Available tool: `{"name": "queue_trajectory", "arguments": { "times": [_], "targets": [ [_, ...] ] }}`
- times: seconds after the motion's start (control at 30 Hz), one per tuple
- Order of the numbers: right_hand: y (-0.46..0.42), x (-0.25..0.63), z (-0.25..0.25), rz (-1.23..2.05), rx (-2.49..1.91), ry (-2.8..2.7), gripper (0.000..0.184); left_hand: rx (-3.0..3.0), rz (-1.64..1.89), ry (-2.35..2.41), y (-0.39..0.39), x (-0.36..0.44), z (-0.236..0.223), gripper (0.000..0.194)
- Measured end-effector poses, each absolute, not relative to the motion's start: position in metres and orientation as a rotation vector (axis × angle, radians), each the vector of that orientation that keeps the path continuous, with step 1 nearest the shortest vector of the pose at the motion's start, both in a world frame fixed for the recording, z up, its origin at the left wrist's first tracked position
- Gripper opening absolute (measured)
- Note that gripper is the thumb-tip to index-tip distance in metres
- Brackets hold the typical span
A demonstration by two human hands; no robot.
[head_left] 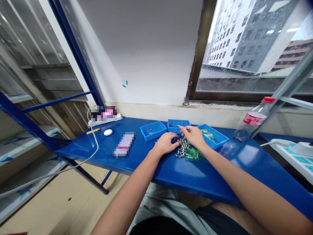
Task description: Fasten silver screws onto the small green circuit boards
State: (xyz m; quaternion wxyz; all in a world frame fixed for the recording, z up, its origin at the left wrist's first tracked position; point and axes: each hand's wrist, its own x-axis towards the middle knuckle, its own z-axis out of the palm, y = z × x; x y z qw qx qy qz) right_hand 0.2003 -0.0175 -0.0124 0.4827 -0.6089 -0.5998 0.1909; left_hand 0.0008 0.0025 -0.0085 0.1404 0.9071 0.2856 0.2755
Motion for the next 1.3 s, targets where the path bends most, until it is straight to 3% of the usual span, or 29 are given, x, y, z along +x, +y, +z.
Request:
{"name": "queue_trajectory", "arguments": {
  "times": [0.23, 0.5, 0.73, 0.87, 1.03, 1.3],
  "targets": [
    [-0.027, 0.196, -0.010, 0.381, -1.459, -1.538, 0.045, 2.603, 0.760, 0.880, 0.011, -0.001, -0.013, 0.026],
    [-0.031, 0.195, -0.011, 0.253, -1.424, -1.643, 0.039, 2.479, 0.860, 0.940, 0.011, 0.000, -0.012, 0.035],
    [-0.033, 0.197, -0.010, 0.077, -1.225, -1.852, 0.016, 2.054, 1.141, 0.894, 0.005, 0.002, -0.003, 0.024],
    [-0.033, 0.196, -0.011, 0.132, -1.204, -1.925, 0.013, 1.872, 1.206, 0.871, 0.005, 0.002, 0.000, 0.025],
    [-0.035, 0.192, -0.011, 0.275, -1.229, -1.771, 0.014, 1.626, 1.198, 0.799, 0.012, 0.004, -0.004, 0.045],
    [-0.038, 0.188, -0.009, 0.380, -1.239, -1.698, 0.020, 1.795, 1.096, 0.840, 0.012, 0.001, -0.005, 0.029]
  ]
}}
